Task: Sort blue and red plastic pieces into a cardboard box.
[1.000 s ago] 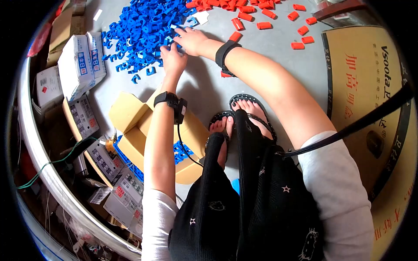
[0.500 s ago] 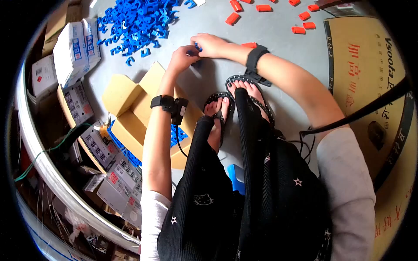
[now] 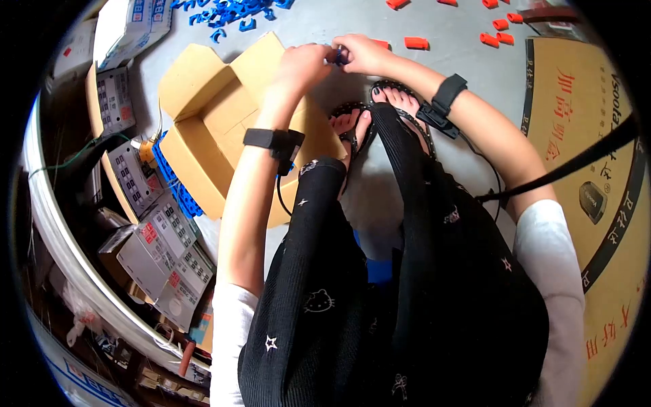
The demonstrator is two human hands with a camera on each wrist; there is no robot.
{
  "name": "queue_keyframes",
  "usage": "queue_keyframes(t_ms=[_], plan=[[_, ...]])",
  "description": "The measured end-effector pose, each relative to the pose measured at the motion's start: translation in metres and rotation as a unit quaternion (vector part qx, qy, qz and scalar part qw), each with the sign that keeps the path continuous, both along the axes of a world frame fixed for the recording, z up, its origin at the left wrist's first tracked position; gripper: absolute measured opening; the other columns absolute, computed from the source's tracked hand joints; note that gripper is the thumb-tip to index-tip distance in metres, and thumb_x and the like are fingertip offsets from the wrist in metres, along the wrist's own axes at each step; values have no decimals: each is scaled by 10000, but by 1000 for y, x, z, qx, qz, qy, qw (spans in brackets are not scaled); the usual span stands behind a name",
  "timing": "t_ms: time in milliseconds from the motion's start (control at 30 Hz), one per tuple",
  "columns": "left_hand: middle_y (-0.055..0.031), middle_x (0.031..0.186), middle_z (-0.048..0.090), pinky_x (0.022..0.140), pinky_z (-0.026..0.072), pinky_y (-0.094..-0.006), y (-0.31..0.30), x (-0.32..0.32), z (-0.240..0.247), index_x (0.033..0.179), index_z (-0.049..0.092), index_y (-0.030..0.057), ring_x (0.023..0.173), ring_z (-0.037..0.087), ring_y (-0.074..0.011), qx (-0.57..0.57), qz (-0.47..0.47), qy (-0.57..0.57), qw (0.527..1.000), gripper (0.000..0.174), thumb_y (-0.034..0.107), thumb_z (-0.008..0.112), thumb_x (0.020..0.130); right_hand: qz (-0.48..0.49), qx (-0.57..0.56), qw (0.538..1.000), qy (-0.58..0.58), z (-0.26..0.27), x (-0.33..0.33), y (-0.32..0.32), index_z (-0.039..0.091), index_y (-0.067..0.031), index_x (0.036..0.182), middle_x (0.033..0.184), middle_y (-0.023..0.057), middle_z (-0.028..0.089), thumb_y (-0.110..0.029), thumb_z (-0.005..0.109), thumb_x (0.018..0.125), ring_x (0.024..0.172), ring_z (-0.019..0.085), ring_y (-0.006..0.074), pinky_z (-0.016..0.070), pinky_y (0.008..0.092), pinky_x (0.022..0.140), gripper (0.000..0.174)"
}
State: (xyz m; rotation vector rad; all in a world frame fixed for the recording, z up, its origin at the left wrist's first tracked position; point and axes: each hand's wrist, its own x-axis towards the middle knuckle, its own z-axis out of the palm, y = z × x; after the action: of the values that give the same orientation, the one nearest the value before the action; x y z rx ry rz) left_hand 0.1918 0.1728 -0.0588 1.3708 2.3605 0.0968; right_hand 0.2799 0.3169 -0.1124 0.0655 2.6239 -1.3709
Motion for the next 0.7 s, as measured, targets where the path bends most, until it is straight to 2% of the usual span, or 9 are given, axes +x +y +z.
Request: queue_keyframes(t_ms=[67,167,200,233,267,333,433,533,700], plan=[[-128,942,676,793,514,-408,-1,6,4,933,697,128,902,652,-273,-3,-11,14,1000,207,210,633,754,-34,9,998,54,-3,11,0,578,-24,1098,920,126,646,-89,726,670,843,636,184,517,323,753,457],[-163,858,676,713,534,-415,-4,11,-7,810,712,81,831,667,-290,97,31,47,994,180,234,644,743,-83,-108,990,34,-16,18,3,566,-22,1167,1049,115,643,-159,719,733,976,615,186,486,315,873,481],[-164,817,670,707,535,-416,-5,16,-9,795,714,87,812,661,-307,99,51,24,993,169,228,636,746,-68,-57,994,60,-17,23,4,568,-16,1152,1046,98,642,-169,712,762,984,606,172,483,313,871,444],[-188,869,663,759,524,-426,-1,21,-11,858,706,81,880,642,-329,85,114,-50,989,175,196,631,749,-72,-52,996,9,-15,25,8,569,-17,1139,1048,82,638,-158,697,785,997,597,160,474,303,878,403],[-222,961,646,838,499,-439,1,29,-39,937,684,69,977,611,-347,216,165,-63,960,213,159,631,752,-77,-99,992,2,-7,28,5,559,-3,1135,1058,76,625,-133,685,800,1018,582,156,457,297,904,381],[-246,1009,631,886,480,-423,-1,33,-25,1006,658,13,1008,589,-372,215,227,-144,939,326,174,660,723,-61,-205,977,24,-39,35,24,526,12,1155,1126,76,583,-90,660,819,1098,537,165,412,302,970,375],[-249,918,649,828,503,-416,-3,32,-34,996,650,-15,928,623,-373,251,243,-212,913,390,224,671,689,-65,-222,972,-27,-32,36,36,524,-6,1158,1071,26,558,1,614,841,968,520,83,431,217,841,330],[-224,823,663,752,523,-384,-5,29,-38,950,655,-39,805,657,-337,321,240,-210,892,368,202,694,675,-58,-241,968,-30,-19,31,35,527,-10,1162,1077,30,551,-7,620,846,963,515,78,432,203,819,330],[-198,751,661,639,533,-336,-14,27,-12,937,648,-54,687,668,-246,414,296,-276,815,331,131,690,667,-68,-275,958,37,18,22,16,494,12,1217,1133,60,538,24,607,859,1006,521,101,442,243,931,375]])
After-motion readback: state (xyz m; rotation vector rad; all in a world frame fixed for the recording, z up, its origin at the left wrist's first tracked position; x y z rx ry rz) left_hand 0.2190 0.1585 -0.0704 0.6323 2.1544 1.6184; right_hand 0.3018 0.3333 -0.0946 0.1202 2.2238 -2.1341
